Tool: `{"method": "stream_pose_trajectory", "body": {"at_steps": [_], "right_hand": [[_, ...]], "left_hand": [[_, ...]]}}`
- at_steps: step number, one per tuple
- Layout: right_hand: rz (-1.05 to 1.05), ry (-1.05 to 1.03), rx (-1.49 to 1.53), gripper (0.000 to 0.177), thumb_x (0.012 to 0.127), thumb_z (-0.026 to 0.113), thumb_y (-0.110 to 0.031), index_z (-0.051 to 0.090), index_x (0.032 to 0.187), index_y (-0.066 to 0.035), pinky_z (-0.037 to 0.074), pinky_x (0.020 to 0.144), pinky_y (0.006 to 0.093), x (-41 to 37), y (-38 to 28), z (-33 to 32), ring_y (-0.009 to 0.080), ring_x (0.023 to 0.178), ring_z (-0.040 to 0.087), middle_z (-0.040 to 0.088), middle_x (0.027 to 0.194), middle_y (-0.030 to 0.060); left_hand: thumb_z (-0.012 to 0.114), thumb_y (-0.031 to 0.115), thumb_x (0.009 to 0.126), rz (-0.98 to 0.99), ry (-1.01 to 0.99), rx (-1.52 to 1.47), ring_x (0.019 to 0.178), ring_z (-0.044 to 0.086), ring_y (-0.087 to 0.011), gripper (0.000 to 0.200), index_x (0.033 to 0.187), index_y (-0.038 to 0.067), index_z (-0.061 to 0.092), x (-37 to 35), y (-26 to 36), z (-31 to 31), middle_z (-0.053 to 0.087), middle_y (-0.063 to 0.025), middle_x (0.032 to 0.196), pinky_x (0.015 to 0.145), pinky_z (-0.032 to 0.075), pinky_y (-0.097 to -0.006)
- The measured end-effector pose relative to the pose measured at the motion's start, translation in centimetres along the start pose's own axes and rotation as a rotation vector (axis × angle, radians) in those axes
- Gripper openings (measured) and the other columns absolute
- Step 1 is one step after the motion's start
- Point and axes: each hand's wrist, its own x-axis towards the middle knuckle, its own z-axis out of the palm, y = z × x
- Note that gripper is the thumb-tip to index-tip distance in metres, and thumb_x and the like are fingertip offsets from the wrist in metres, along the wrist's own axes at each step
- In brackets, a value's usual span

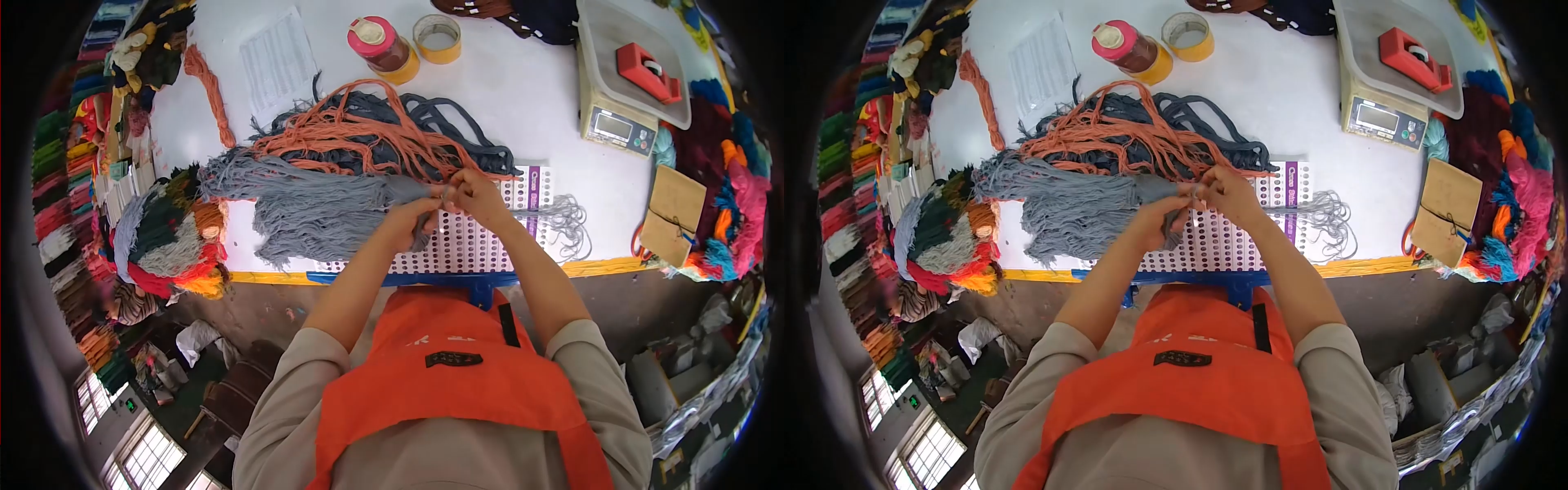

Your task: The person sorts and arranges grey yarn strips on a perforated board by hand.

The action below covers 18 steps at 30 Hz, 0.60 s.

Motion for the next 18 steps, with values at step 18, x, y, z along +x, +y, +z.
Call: {"method": "stream_pose_trajectory", "body": {"at_steps": [18], "right_hand": [[-0.081,0.141,-0.347,0.027,0.081,0.078,-0.025,0.062,0.095,-0.009,0.045,0.057,0.0323,0.0,-0.3,1.4,0.0149,0.059,0.058,0.059,0.064,0.0020]], "left_hand": [[0.051,0.019,0.099,0.660,0.424,-0.028,0.052,0.039,-0.0069,0.016,0.095,0.006,0.061,-13.1,18.6,-12.2,0.064,-0.0046,0.078,0.047,0.032,-0.0224]]}}
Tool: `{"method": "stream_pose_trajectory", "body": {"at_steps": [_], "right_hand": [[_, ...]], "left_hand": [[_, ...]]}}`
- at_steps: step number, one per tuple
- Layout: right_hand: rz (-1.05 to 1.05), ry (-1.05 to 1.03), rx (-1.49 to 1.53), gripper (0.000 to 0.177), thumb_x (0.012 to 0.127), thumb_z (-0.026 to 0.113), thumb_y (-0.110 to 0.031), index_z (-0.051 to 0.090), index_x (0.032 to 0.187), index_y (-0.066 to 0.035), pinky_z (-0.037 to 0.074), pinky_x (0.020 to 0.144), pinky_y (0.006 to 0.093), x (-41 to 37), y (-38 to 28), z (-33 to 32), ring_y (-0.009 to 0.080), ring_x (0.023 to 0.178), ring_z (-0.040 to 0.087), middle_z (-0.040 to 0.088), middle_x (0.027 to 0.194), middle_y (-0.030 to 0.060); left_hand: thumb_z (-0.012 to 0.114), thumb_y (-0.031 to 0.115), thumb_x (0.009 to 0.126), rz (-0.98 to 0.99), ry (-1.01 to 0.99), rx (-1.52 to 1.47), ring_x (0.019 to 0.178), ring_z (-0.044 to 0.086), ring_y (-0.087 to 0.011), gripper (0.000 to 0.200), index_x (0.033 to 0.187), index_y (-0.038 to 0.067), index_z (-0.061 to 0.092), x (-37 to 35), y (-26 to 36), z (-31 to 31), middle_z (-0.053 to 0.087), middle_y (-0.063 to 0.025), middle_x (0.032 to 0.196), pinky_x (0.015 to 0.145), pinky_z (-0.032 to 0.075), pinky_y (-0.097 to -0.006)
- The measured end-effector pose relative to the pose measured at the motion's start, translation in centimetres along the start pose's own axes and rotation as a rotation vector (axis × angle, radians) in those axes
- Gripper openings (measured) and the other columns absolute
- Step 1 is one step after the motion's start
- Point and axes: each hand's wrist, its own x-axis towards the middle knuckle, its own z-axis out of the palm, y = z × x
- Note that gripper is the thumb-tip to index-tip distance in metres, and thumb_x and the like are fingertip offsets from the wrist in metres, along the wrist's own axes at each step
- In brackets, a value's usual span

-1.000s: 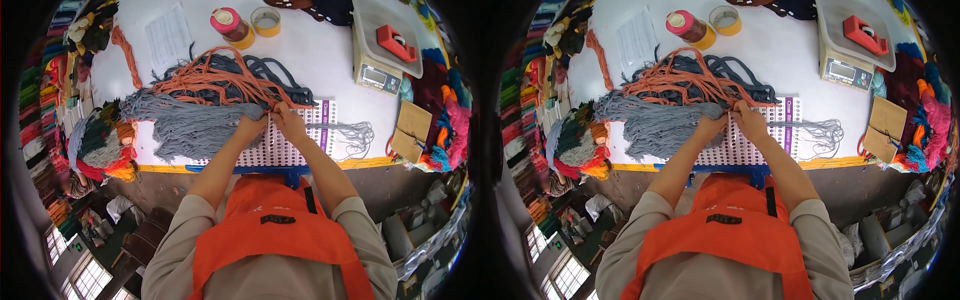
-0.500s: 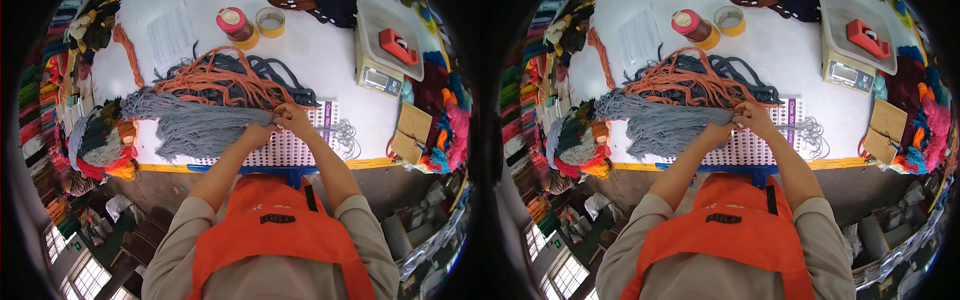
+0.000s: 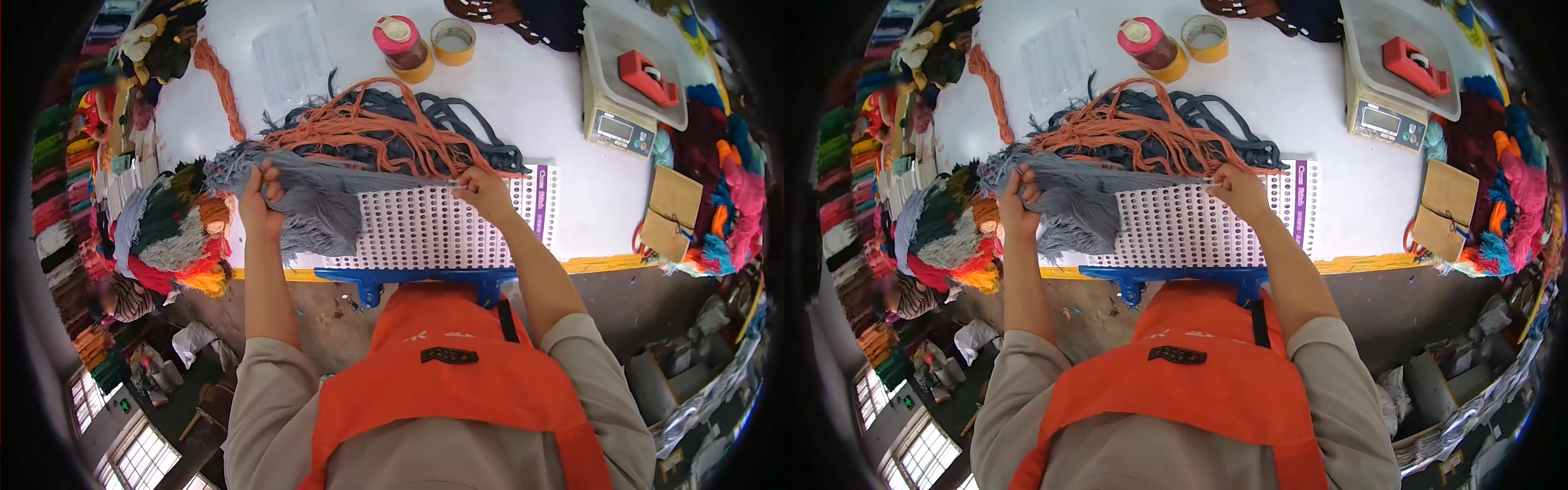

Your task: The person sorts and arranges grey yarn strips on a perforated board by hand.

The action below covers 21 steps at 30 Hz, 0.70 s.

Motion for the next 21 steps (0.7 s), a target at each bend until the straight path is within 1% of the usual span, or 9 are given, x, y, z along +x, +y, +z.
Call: {"method": "stream_pose_trajectory", "body": {"at_steps": [1,3,6,8,10,11,15,18,21], "right_hand": [[0.011,-0.001,-0.007,0.026,0.082,0.077,-0.026,0.061,0.095,-0.009,0.045,0.058,0.0327,-0.1,-0.2,0.0,0.0151,0.060,0.059,0.059,0.064,0.0015],[0.012,0.032,-0.076,0.026,0.082,0.075,-0.027,0.061,0.095,-0.010,0.046,0.060,0.0333,-0.4,-0.9,0.2,0.0151,0.061,0.059,0.060,0.064,0.0016],[0.046,0.060,-0.135,0.028,0.083,0.074,-0.029,0.061,0.096,-0.008,0.049,0.066,0.0338,-0.8,-2.1,1.1,0.0196,0.069,0.063,0.063,0.071,0.0039],[-0.037,0.142,-0.023,0.030,0.083,0.073,-0.028,0.062,0.099,-0.006,0.050,0.070,0.0339,-2.1,-4.0,2.2,0.0222,0.076,0.064,0.065,0.081,0.0072],[-0.125,0.189,0.189,0.025,0.085,0.072,-0.021,0.063,0.102,-0.004,0.049,0.071,0.0304,-3.8,-7.3,3.1,0.0167,0.075,0.062,0.065,0.082,0.0056],[-0.106,0.167,0.266,0.021,0.087,0.070,-0.017,0.063,0.102,-0.004,0.048,0.070,0.0284,-5.5,-10.9,2.7,0.0138,0.075,0.061,0.065,0.082,0.0042],[-0.215,-0.050,0.818,0.012,0.089,0.068,-0.009,0.066,0.101,-0.005,0.043,0.070,0.0225,-13.1,-23.0,2.3,0.0068,0.075,0.054,0.060,0.081,-0.0025],[-0.273,-0.082,0.595,0.014,0.088,0.071,-0.008,0.067,0.101,-0.006,0.039,0.063,0.0201,-15.5,-25.8,3.1,0.0043,0.067,0.049,0.060,0.079,-0.0042],[-0.319,-0.065,0.657,0.011,0.089,0.070,-0.011,0.067,0.099,-0.006,0.037,0.058,0.0196,-16.8,-26.9,4.0,0.0033,0.066,0.048,0.060,0.078,-0.0045]], "left_hand": [[0.053,0.032,0.101,0.109,0.155,0.312,0.052,0.040,-0.0064,0.030,0.107,0.004,0.061,-0.7,0.4,0.5,0.072,-0.0107,0.092,0.047,0.032,-0.0226],[0.056,0.041,0.098,0.049,0.074,0.530,0.053,0.041,-0.0056,0.040,0.107,0.002,0.061,-3.2,1.0,2.0,0.073,-0.0137,0.099,0.047,0.033,-0.0218],[0.056,0.043,0.097,-0.071,-0.247,0.410,0.068,0.059,-0.0123,0.046,0.112,0.000,0.061,-7.5,-1.3,4.0,0.072,-0.0139,0.105,0.056,0.040,-0.0226],[0.050,0.040,0.101,-0.039,-0.397,0.243,0.105,0.064,-0.0224,0.041,0.110,0.001,0.061,-11.2,-2.1,7.4,0.065,-0.0174,0.123,0.080,0.049,-0.0305],[0.048,0.036,0.102,-0.153,-0.541,-0.047,0.135,0.045,-0.0301,0.041,0.116,0.000,0.059,-13.5,-2.2,8.4,0.052,-0.0190,0.139,0.106,0.041,-0.0451],[0.047,0.036,0.102,-0.191,-0.571,-0.128,0.137,0.041,-0.0286,0.046,0.126,-0.002,0.055,-14.0,-2.4,8.2,0.043,-0.0175,0.148,0.113,0.036,-0.0487],[0.053,0.032,0.100,-0.158,-0.616,-0.222,0.136,0.043,-0.0243,0.054,0.140,-0.004,0.044,-17.7,-0.7,8.7,0.042,-0.0147,0.148,0.110,0.038,-0.0437],[0.054,0.031,0.100,-0.092,-0.758,-0.108,0.135,0.043,-0.0211,0.054,0.141,-0.004,0.043,-19.5,0.1,8.7,0.043,-0.0137,0.148,0.110,0.037,-0.0377],[0.052,0.025,0.101,-0.035,-0.746,-0.065,0.122,0.052,-0.0170,0.047,0.137,-0.005,0.048,-21.5,1.8,8.6,0.054,-0.0122,0.135,0.104,0.041,-0.0330]]}}
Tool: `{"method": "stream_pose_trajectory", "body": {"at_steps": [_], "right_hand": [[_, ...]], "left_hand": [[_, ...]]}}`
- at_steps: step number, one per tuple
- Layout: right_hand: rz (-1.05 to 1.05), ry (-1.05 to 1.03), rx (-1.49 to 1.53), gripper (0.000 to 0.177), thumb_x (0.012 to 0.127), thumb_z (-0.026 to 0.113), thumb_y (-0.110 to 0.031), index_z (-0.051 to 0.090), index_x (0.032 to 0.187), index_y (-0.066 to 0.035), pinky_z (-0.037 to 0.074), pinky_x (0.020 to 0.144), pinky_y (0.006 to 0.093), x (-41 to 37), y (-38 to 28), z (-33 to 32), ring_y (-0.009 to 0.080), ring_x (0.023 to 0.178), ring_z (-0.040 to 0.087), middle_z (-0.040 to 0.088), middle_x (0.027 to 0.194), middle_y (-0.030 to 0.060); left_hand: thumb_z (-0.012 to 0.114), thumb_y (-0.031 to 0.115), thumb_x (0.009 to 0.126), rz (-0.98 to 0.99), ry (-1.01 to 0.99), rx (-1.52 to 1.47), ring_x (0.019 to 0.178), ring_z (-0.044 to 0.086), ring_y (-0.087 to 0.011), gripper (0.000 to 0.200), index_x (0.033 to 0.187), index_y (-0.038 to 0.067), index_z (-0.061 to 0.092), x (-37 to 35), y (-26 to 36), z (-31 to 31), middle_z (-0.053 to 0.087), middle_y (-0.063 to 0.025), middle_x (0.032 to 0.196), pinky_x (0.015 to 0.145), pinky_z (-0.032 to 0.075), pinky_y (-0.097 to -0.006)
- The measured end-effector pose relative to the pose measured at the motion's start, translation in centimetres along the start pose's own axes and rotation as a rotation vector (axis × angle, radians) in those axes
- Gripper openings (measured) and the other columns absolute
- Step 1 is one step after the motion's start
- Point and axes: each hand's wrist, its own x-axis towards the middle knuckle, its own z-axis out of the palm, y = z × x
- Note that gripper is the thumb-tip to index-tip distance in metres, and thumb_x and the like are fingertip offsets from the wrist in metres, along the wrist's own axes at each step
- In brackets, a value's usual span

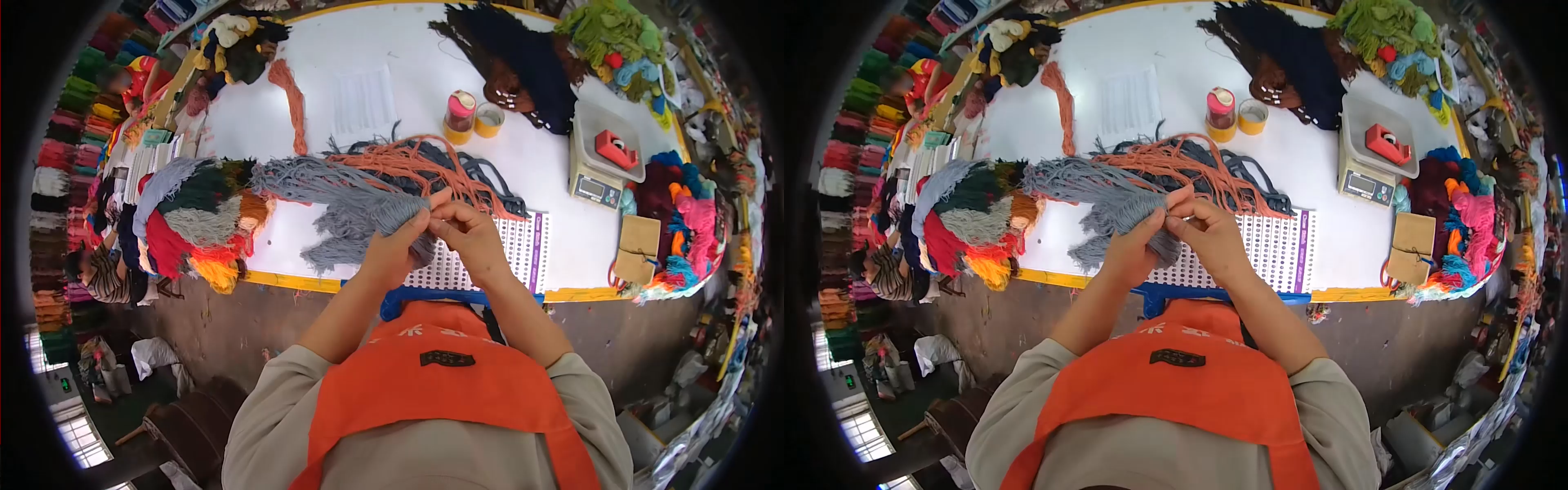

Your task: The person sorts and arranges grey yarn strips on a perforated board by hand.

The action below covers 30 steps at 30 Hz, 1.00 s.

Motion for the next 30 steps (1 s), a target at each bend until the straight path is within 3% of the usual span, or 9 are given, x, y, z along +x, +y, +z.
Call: {"method": "stream_pose_trajectory", "body": {"at_steps": [4,8,11,17,23,27,29,30], "right_hand": [[0.006,0.026,0.123,0.007,0.090,0.068,-0.012,0.067,0.095,-0.007,0.037,0.057,0.0195,-1.3,-0.6,1.4,0.0035,0.064,0.049,0.062,0.079,-0.0031],[0.057,0.047,0.241,0.010,0.090,0.069,-0.013,0.068,0.098,-0.007,0.039,0.055,0.0198,-2.0,-0.4,2.3,0.0037,0.061,0.048,0.065,0.079,-0.0007],[0.066,0.056,0.345,0.009,0.090,0.068,-0.013,0.067,0.096,-0.007,0.038,0.054,0.0196,-2.4,-0.3,2.8,0.0030,0.058,0.045,0.065,0.082,-0.0005],[0.028,0.025,0.381,0.006,0.094,0.063,-0.012,0.064,0.094,-0.007,0.038,0.053,0.0199,-3.2,-1.1,3.5,0.0022,0.058,0.045,0.065,0.087,-0.0005],[0.030,-0.005,0.474,0.009,0.097,0.057,-0.014,0.060,0.093,-0.006,0.038,0.052,0.0202,-3.7,-1.3,3.4,0.0041,0.056,0.045,0.063,0.085,-0.0003],[0.016,0.011,0.353,0.010,0.097,0.058,-0.016,0.060,0.095,-0.006,0.039,0.053,0.0204,-3.9,-1.6,3.7,0.0048,0.059,0.048,0.062,0.084,-0.0013],[-0.023,0.054,0.069,0.012,0.097,0.060,-0.018,0.062,0.099,-0.007,0.042,0.055,0.0206,-4.2,-2.0,4.3,0.0043,0.064,0.051,0.063,0.085,-0.0021],[-0.023,0.056,0.071,0.012,0.097,0.060,-0.018,0.062,0.099,-0.007,0.042,0.055,0.0206,-4.1,-1.7,4.1,0.0043,0.064,0.051,0.063,0.085,-0.0021]], "left_hand": [[0.049,0.022,0.101,0.082,0.081,0.110,0.104,0.061,-0.0142,0.037,0.125,-0.005,0.059,-1.3,0.9,0.0,0.065,-0.0092,0.117,0.092,0.049,-0.0309],[0.051,0.021,0.101,0.139,0.127,0.179,0.099,0.063,-0.0142,0.033,0.117,-0.004,0.063,-2.7,1.6,0.6,0.067,-0.0094,0.113,0.088,0.051,-0.0290],[0.052,0.019,0.101,0.214,0.133,0.391,0.096,0.063,-0.0142,0.030,0.114,-0.005,0.064,-3.1,1.7,0.8,0.067,-0.0101,0.112,0.086,0.052,-0.0282],[0.054,0.021,0.101,0.234,0.136,0.148,0.094,0.064,-0.0159,0.029,0.109,-0.005,0.065,-3.6,1.5,0.5,0.068,-0.0120,0.110,0.085,0.053,-0.0304],[0.048,0.030,0.103,0.155,0.084,-0.028,0.095,0.064,-0.0167,0.040,0.113,-0.006,0.064,-4.3,2.1,0.6,0.068,-0.0123,0.108,0.084,0.053,-0.0322],[0.044,0.036,0.105,0.131,0.063,0.030,0.097,0.063,-0.0165,0.048,0.121,-0.006,0.061,-4.3,2.1,1.0,0.065,-0.0120,0.111,0.086,0.052,-0.0314],[0.043,0.037,0.105,0.123,0.054,0.060,0.098,0.062,-0.0163,0.050,0.123,-0.006,0.060,-4.4,2.1,1.2,0.065,-0.0117,0.112,0.087,0.052,-0.0312],[0.043,0.037,0.105,0.119,0.034,0.081,0.099,0.061,-0.0163,0.050,0.124,-0.006,0.059,-4.5,2.2,1.4,0.064,-0.0112,0.113,0.087,0.052,-0.0316]]}}
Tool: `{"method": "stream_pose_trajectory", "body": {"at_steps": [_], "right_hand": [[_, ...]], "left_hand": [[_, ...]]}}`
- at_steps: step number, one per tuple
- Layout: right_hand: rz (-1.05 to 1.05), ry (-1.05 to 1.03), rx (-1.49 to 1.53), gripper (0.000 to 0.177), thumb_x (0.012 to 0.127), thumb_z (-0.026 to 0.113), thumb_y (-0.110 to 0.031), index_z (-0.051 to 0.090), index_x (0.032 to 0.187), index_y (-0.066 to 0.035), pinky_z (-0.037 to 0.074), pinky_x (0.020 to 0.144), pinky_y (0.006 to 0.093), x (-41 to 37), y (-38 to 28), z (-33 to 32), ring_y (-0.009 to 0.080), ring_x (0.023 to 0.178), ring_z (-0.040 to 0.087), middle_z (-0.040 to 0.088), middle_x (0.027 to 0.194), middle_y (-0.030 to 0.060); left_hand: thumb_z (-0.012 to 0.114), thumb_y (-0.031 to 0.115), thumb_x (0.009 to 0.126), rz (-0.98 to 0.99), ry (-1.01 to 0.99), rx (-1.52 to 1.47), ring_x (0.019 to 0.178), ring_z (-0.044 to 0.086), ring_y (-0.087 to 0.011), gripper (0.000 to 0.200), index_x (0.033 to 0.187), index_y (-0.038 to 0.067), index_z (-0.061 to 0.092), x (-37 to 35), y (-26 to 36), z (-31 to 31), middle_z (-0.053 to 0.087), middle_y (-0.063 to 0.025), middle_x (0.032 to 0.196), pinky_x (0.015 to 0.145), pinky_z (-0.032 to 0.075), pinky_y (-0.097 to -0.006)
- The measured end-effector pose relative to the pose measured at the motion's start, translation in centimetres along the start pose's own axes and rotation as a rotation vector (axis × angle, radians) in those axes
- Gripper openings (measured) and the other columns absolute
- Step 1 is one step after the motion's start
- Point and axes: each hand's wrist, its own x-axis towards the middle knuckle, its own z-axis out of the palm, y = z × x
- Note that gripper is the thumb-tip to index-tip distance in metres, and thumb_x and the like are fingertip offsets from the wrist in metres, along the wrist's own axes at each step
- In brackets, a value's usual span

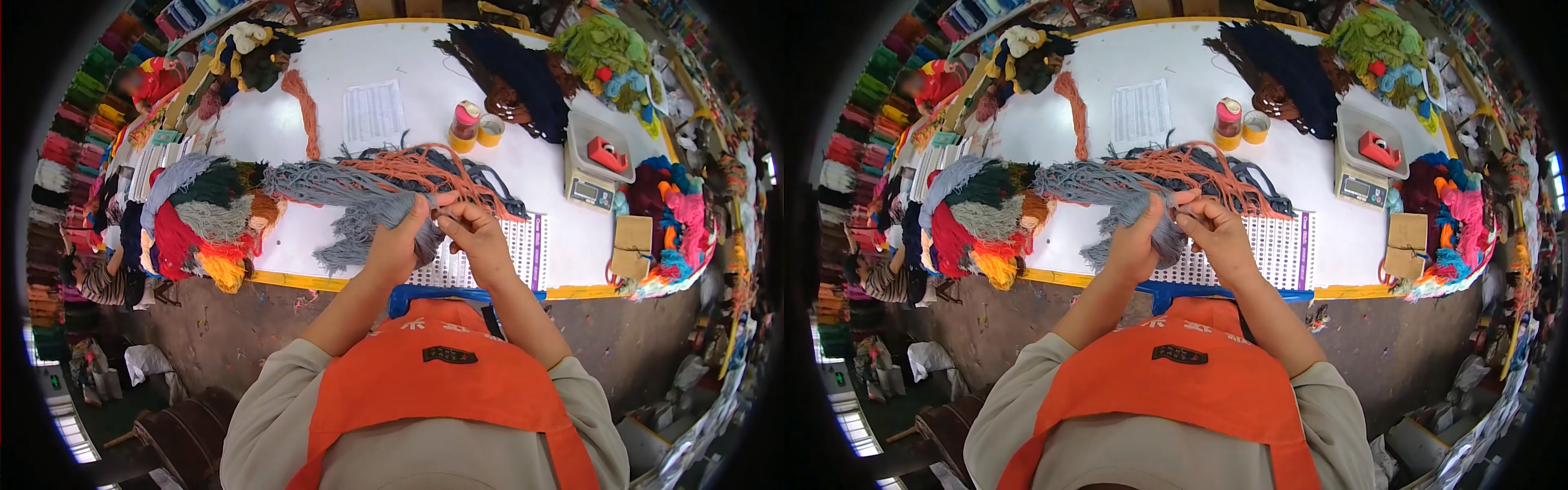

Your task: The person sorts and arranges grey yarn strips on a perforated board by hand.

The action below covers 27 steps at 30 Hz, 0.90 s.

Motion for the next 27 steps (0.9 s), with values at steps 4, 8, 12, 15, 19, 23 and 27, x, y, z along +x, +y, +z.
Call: {"method": "stream_pose_trajectory", "body": {"at_steps": [4,8,12,15,19,23,27], "right_hand": [[0.020,0.007,0.099,0.010,0.094,0.065,-0.016,0.065,0.099,-0.007,0.043,0.057,0.0207,0.3,0.3,-0.5,0.0032,0.070,0.052,0.062,0.086,-0.0034],[0.067,0.056,0.104,0.007,0.090,0.069,-0.011,0.066,0.095,-0.006,0.043,0.059,0.0202,0.3,-0.3,-0.4,0.0030,0.069,0.051,0.059,0.085,-0.0040],[-0.035,0.000,-0.034,0.008,0.088,0.071,-0.009,0.065,0.094,-0.005,0.043,0.059,0.0200,0.8,0.4,-0.9,0.0036,0.069,0.051,0.058,0.082,-0.0039],[-0.011,0.022,-0.028,0.009,0.087,0.072,-0.006,0.065,0.093,-0.004,0.042,0.060,0.0200,1.0,0.2,-0.9,0.0040,0.070,0.052,0.056,0.078,-0.0038],[0.013,0.013,0.060,0.008,0.088,0.071,-0.010,0.066,0.093,-0.006,0.043,0.061,0.0201,1.2,0.3,-1.4,0.0041,0.071,0.053,0.059,0.080,-0.0038],[0.095,0.047,0.211,0.009,0.091,0.069,-0.015,0.066,0.094,-0.007,0.045,0.062,0.0191,1.3,-0.3,-1.9,0.0031,0.072,0.054,0.062,0.084,-0.0039],[0.108,0.054,0.288,0.009,0.092,0.068,-0.016,0.065,0.095,-0.008,0.046,0.062,0.0185,1.6,-0.3,-2.2,0.0028,0.073,0.055,0.062,0.084,-0.0045]], "left_hand": [[0.043,0.037,0.105,-0.005,-0.026,-0.030,0.102,0.060,-0.0163,0.050,0.127,-0.005,0.058,0.1,-0.2,0.1,0.062,-0.0097,0.114,0.088,0.051,-0.0325],[0.041,0.040,0.104,-0.075,-0.061,-0.077,0.116,0.057,-0.0189,0.053,0.130,-0.004,0.055,0.4,-1.0,-0.5,0.059,-0.0114,0.127,0.099,0.046,-0.0348],[0.041,0.040,0.104,-0.071,-0.092,-0.012,0.117,0.056,-0.0184,0.054,0.134,-0.004,0.052,0.7,-1.1,-0.2,0.059,-0.0103,0.127,0.101,0.043,-0.0344],[0.042,0.041,0.104,-0.058,-0.104,0.072,0.117,0.055,-0.0182,0.055,0.135,-0.004,0.051,1.0,-1.4,-0.1,0.058,-0.0103,0.128,0.101,0.043,-0.0343],[0.043,0.041,0.103,-0.043,-0.088,0.104,0.119,0.054,-0.0183,0.056,0.136,-0.004,0.050,1.1,-1.4,0.3,0.057,-0.0105,0.131,0.101,0.043,-0.0348],[0.043,0.041,0.104,-0.079,-0.067,-0.044,0.121,0.053,-0.0187,0.057,0.137,-0.004,0.049,1.5,-1.4,0.2,0.053,-0.0107,0.136,0.102,0.042,-0.0344],[0.043,0.041,0.103,-0.045,-0.082,0.020,0.124,0.051,-0.0187,0.057,0.137,-0.004,0.048,1.8,-1.7,0.7,0.050,-0.0115,0.140,0.102,0.043,-0.0332]]}}
